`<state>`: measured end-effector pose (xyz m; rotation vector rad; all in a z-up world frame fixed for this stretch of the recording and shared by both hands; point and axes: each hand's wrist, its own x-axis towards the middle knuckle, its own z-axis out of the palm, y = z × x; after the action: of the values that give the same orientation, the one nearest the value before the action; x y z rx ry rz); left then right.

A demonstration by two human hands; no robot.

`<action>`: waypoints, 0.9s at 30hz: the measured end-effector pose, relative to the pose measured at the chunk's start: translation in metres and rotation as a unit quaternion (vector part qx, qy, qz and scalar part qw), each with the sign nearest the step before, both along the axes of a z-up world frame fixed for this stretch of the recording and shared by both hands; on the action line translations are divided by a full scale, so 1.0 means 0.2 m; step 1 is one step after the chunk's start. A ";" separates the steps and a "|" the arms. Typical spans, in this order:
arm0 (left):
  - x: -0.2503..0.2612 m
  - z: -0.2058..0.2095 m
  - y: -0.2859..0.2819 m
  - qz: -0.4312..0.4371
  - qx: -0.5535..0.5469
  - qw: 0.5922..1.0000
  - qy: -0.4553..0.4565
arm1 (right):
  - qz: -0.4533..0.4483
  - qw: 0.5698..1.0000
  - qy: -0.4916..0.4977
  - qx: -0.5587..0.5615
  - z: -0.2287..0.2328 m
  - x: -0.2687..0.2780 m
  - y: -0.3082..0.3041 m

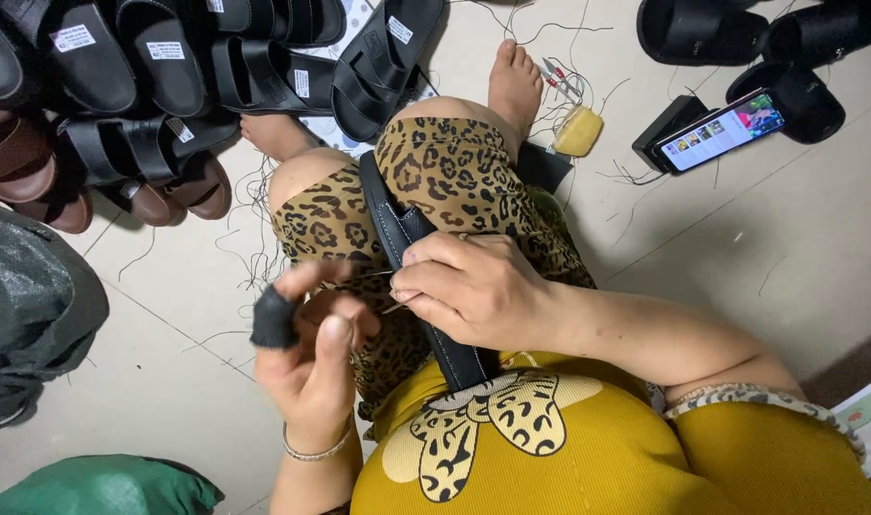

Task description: Hand-sewing a black strap for a sandal using a needle and thread while sitting on the floor.

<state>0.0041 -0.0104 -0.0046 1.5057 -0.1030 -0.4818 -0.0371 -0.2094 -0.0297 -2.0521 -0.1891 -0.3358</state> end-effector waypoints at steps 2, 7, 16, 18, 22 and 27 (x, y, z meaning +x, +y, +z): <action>0.02 -0.03 0.00 -0.036 0.031 0.999 0.007 | -0.002 0.999 0.008 0.035 0.00 0.00 -0.01; 0.04 -0.10 0.02 -0.108 0.180 0.977 0.029 | 0.013 0.970 0.111 0.216 0.03 0.00 -0.05; 0.05 -0.17 0.07 -0.078 0.139 0.986 -0.049 | 0.003 0.877 0.140 0.460 -0.04 -0.01 -0.07; 0.06 -0.17 0.07 -0.079 0.137 0.986 -0.055 | 0.000 0.876 0.141 0.462 -0.05 0.00 -0.07; 0.06 -0.16 0.06 -0.069 0.148 0.986 -0.045 | 0.003 0.878 0.131 0.461 -0.02 0.01 -0.07; 0.07 -0.19 0.11 0.010 0.160 0.987 -0.028 | 0.017 0.885 0.131 0.446 -0.02 0.00 -0.09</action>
<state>0.0187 0.0119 -0.0419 1.8343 -0.0573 -0.4549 -0.0372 -0.2266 -0.0341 -1.1532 0.0933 -0.0810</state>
